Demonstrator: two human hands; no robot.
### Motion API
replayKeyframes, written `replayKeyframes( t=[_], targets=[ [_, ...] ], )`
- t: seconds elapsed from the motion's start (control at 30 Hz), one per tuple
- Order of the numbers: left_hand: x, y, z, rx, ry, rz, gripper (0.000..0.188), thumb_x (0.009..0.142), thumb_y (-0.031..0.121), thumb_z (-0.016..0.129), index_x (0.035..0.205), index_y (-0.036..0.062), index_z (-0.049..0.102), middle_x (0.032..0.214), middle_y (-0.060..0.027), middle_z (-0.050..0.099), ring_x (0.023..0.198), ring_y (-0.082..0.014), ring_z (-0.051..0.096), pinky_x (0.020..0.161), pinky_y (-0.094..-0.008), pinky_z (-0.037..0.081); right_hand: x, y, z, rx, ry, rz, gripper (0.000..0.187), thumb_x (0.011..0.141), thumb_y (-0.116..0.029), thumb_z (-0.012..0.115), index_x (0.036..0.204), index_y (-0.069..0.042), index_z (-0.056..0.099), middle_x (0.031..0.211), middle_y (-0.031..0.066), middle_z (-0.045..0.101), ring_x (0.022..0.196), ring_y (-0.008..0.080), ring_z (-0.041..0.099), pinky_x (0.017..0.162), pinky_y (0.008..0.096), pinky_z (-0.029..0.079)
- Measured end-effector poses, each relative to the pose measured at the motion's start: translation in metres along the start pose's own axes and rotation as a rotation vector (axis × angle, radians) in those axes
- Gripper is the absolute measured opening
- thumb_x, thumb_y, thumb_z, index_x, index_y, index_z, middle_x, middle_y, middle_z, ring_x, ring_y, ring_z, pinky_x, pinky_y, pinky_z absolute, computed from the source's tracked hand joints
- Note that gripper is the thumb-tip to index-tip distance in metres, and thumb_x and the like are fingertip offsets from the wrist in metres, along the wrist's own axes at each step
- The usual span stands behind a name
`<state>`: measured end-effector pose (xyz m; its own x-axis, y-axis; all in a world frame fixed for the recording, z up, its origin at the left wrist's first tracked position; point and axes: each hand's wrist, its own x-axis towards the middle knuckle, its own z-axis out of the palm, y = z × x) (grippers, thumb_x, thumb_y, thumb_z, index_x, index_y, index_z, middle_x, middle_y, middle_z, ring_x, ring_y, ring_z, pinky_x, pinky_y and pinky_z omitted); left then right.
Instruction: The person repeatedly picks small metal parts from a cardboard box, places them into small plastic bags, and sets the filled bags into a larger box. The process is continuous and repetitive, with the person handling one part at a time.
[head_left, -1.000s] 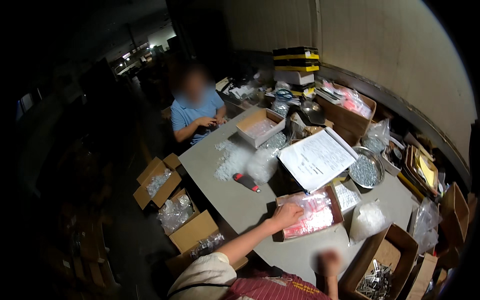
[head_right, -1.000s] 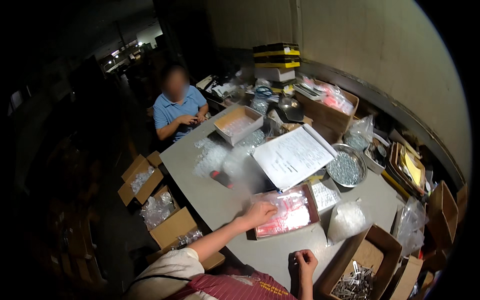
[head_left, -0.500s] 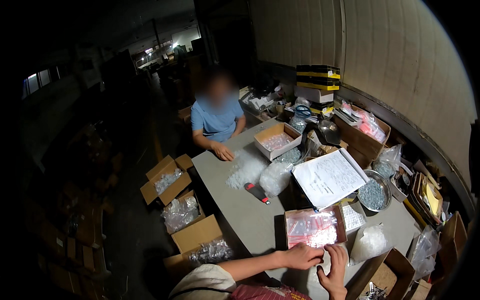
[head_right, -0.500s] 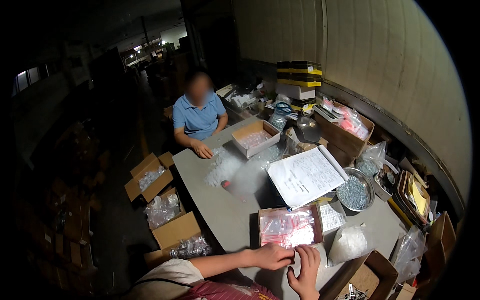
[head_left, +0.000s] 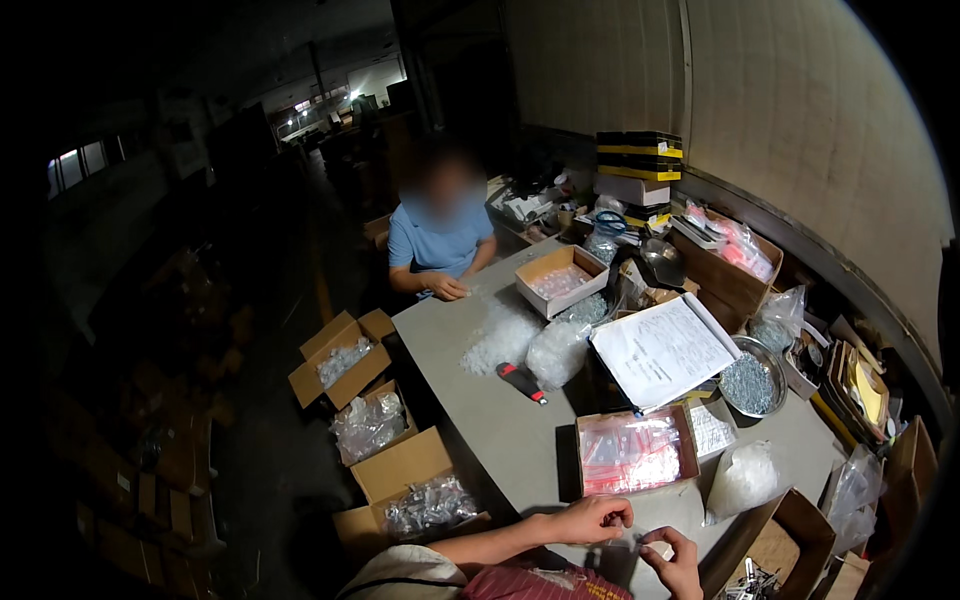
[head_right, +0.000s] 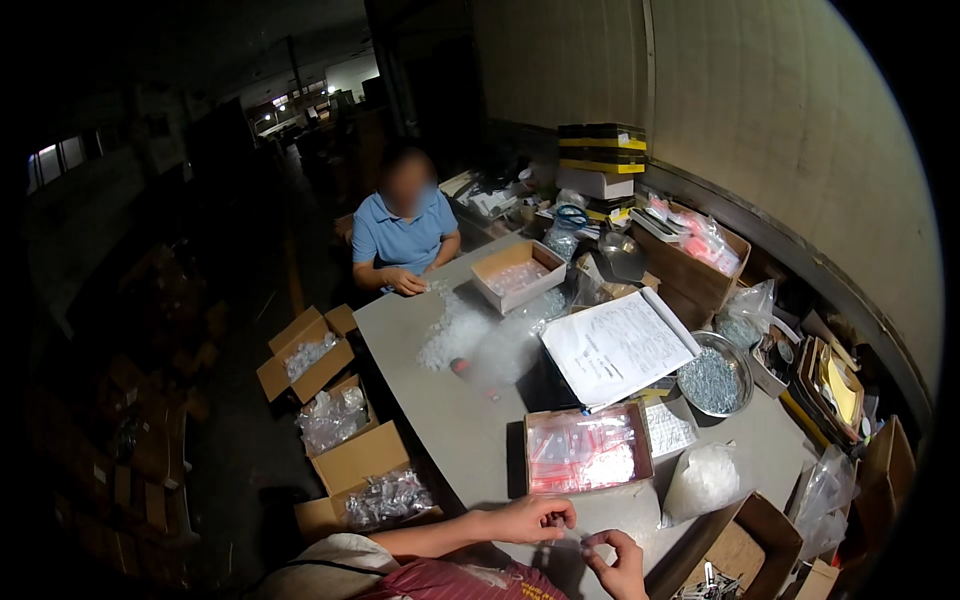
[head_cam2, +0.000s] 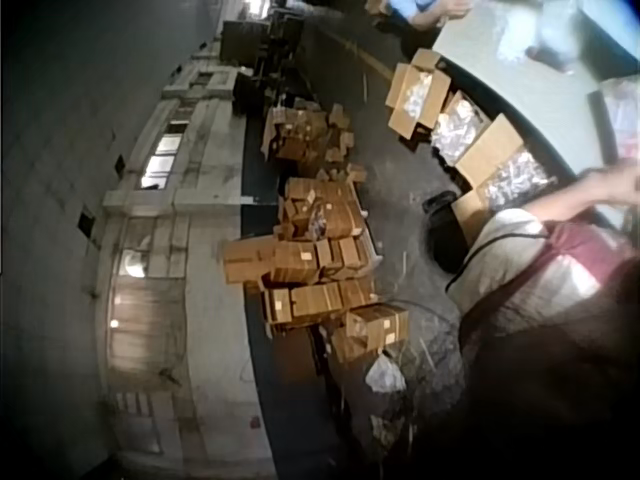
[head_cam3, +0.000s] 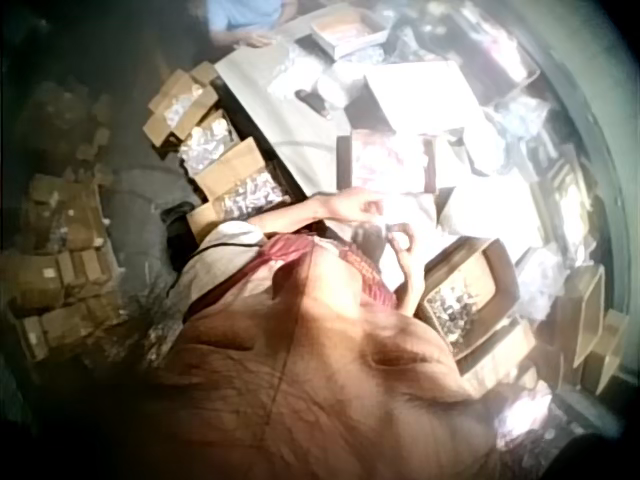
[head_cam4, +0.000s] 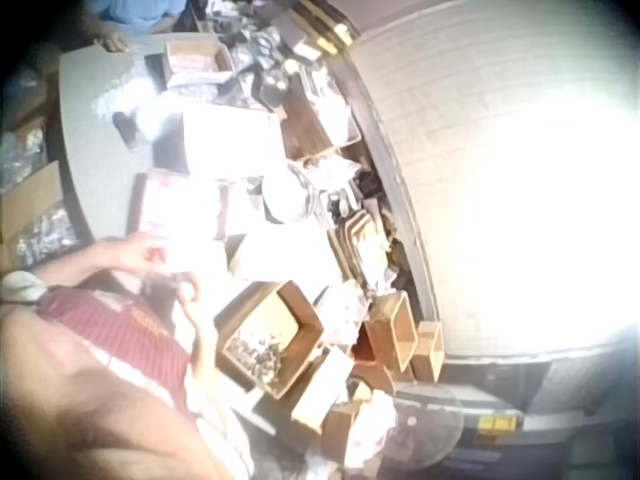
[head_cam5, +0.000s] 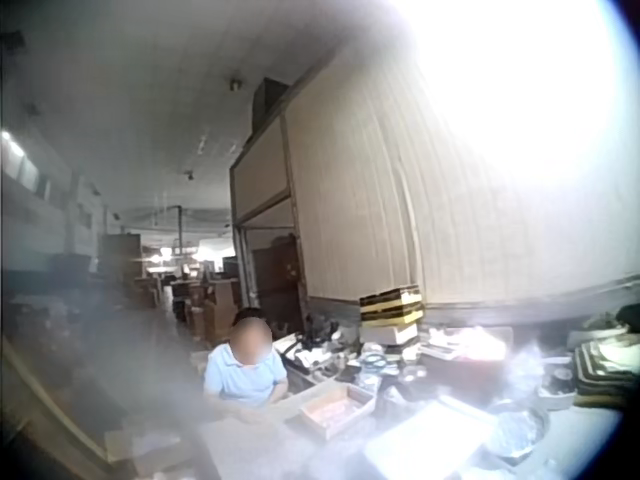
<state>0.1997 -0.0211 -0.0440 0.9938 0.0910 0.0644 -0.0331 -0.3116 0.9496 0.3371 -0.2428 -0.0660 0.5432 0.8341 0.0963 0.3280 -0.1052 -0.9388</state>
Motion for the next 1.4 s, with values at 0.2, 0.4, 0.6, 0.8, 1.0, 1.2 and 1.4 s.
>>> replayKeyframes(
  t=[0.2,0.4,0.6,0.8,1.0,1.2,1.4],
  targets=[
    [-0.009,0.002,0.005,0.092,0.148,0.078,0.014,0.094,0.011,0.063,0.105,0.0041,0.068,0.087,-0.0062,0.068,0.077,-0.0114,0.065,0.067,-0.0292,0.052,0.008,-0.039,0.016,0.068,0.000,0.186,0.017,0.084,-0.011,0.074,0.095,0.002,0.072,0.084,0.0094,0.073,0.082,0.0179,0.069,0.090,0.0347,0.051],
    [-0.019,0.015,0.012,-0.116,0.275,-0.094,0.014,0.098,0.011,0.059,0.108,0.0037,0.066,0.083,-0.0051,0.070,0.076,-0.0106,0.068,0.068,-0.0280,0.053,-0.002,-0.034,0.024,0.050,-0.216,0.245,0.017,0.090,-0.010,0.073,0.100,0.003,0.071,0.092,0.0058,0.074,0.088,0.0115,0.065,0.077,0.0276,0.050],
    [-0.030,0.029,0.023,0.169,0.196,-0.042,0.028,0.093,0.011,0.065,0.120,0.0044,0.060,0.088,-0.0081,0.068,0.080,-0.0171,0.067,0.074,-0.0319,0.054,0.001,-0.038,0.023,0.173,-0.199,0.223,0.014,0.094,-0.009,0.070,0.101,0.003,0.066,0.090,0.0054,0.070,0.085,0.0114,0.064,0.079,0.0272,0.051],
    [-0.029,0.024,0.029,0.008,0.300,-0.038,0.017,0.093,0.010,0.067,0.107,-0.0005,0.067,0.091,-0.0093,0.070,0.081,-0.0125,0.066,0.073,-0.0291,0.054,-0.005,-0.042,0.020,0.375,-0.104,0.301,0.012,0.093,-0.008,0.069,0.098,0.003,0.066,0.086,0.0041,0.069,0.083,0.0105,0.064,0.078,0.0260,0.052],
    [-0.025,0.031,0.029,0.162,0.302,-0.163,0.014,0.093,0.012,0.069,0.096,-0.0012,0.067,0.078,-0.0076,0.069,0.071,-0.0103,0.065,0.065,-0.0277,0.052,-0.015,-0.039,0.016,0.409,-0.141,0.354,0.014,0.092,-0.008,0.071,0.100,0.003,0.066,0.087,0.0034,0.068,0.083,0.0097,0.063,0.078,0.0254,0.051],
    [-0.021,0.040,0.030,0.080,0.392,0.015,0.014,0.091,0.014,0.071,0.092,0.0005,0.067,0.084,-0.0090,0.068,0.073,-0.0158,0.065,0.066,-0.0304,0.050,-0.014,-0.027,0.022,0.302,-0.100,0.297,0.015,0.091,-0.005,0.069,0.103,0.003,0.065,0.094,0.0056,0.069,0.090,0.0129,0.065,0.085,0.0291,0.051],
    [-0.028,0.030,0.036,0.189,0.426,-0.006,0.021,0.086,0.018,0.077,0.087,0.0018,0.063,0.085,-0.0090,0.065,0.075,-0.0193,0.062,0.065,-0.0324,0.049,-0.009,-0.061,0.017,-0.007,0.141,-0.036,0.026,0.080,-0.004,0.067,0.106,0.001,0.065,0.101,0.0125,0.070,0.100,0.0242,0.066,0.099,0.0379,0.047]
  ],
)
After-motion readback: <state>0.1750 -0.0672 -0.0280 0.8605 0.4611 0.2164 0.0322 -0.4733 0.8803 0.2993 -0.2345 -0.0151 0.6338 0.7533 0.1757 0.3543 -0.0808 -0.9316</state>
